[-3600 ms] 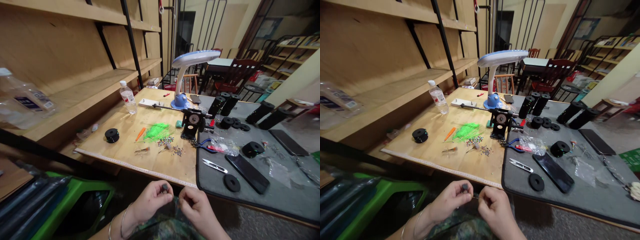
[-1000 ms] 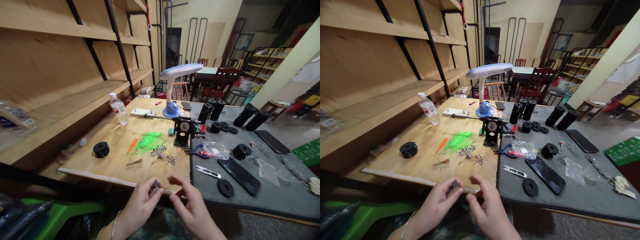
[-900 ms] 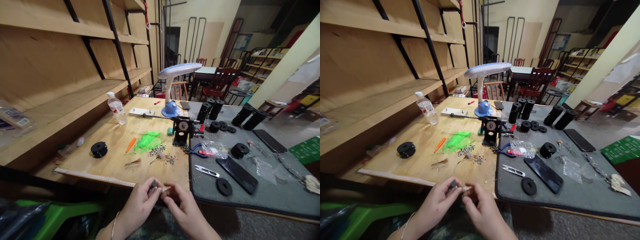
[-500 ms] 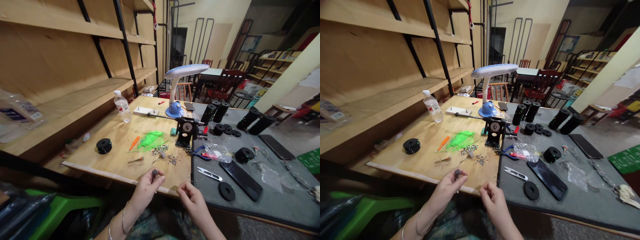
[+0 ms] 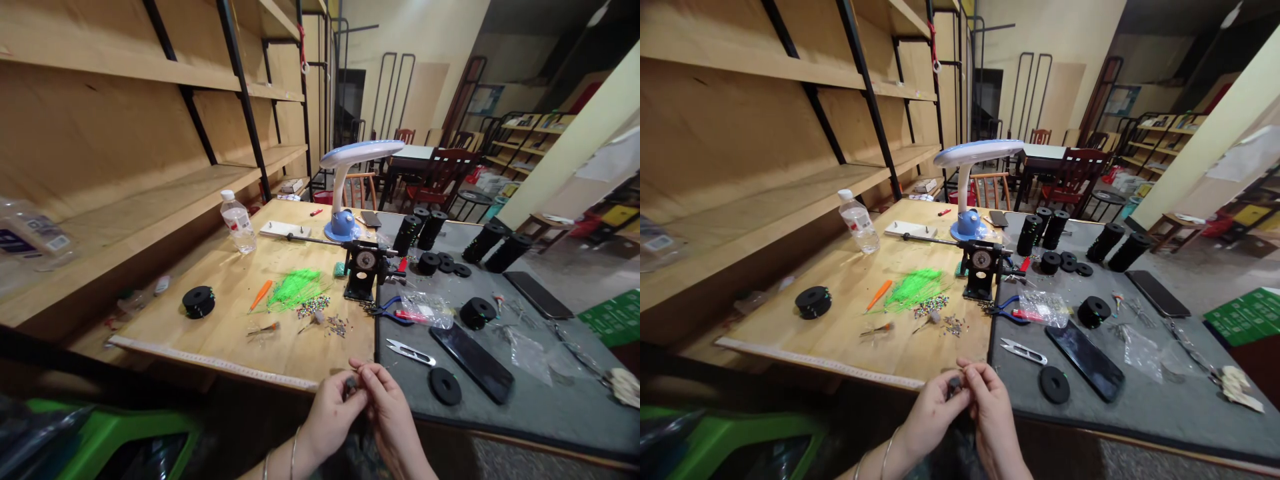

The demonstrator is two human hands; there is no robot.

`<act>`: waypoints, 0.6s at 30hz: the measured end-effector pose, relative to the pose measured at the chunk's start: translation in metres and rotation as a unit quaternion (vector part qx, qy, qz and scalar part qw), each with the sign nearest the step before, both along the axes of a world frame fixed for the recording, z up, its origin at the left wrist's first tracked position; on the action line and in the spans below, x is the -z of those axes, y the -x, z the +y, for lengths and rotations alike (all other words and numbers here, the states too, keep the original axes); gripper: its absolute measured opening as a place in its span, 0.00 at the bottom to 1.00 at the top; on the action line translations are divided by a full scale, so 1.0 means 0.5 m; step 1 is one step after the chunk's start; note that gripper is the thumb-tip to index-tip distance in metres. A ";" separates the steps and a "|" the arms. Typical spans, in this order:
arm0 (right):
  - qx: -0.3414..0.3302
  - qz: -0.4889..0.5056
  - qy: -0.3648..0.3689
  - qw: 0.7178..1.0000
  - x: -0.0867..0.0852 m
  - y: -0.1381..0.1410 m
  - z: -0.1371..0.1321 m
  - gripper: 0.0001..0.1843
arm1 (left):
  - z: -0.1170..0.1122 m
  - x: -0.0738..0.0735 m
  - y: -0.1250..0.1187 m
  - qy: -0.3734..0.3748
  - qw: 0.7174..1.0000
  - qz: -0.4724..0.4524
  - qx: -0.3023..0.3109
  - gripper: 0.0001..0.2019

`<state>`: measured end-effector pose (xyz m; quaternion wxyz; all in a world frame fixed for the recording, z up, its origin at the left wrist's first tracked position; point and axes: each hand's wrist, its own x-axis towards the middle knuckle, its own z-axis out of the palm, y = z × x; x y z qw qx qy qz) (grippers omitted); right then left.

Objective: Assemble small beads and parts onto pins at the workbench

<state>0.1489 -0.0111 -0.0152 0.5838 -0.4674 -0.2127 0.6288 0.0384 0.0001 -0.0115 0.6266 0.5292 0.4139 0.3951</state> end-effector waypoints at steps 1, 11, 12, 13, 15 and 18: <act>0.006 0.004 0.007 1.000 -0.002 -0.001 0.002 0.17 | 0.000 -0.002 0.001 -0.008 1.000 0.011 0.003 0.13; 0.006 0.021 -0.014 1.000 -0.032 -0.012 0.013 0.22 | -0.004 -0.010 0.021 -0.047 0.991 0.122 0.020 0.15; 0.005 0.021 -0.015 1.000 -0.029 -0.011 0.013 0.23 | -0.002 -0.009 0.024 -0.054 0.988 0.143 0.020 0.16; 0.007 0.017 -0.016 1.000 -0.025 -0.010 0.013 0.23 | 0.002 -0.009 0.028 -0.064 0.983 0.169 0.019 0.16; 0.015 0.005 -0.018 1.000 -0.016 -0.010 0.013 0.24 | 0.011 -0.014 0.042 -0.093 0.969 0.229 0.012 0.14; 0.026 -0.008 -0.018 0.999 -0.007 -0.011 0.015 0.24 | 0.033 -0.028 0.072 -0.154 0.932 0.328 -0.023 0.13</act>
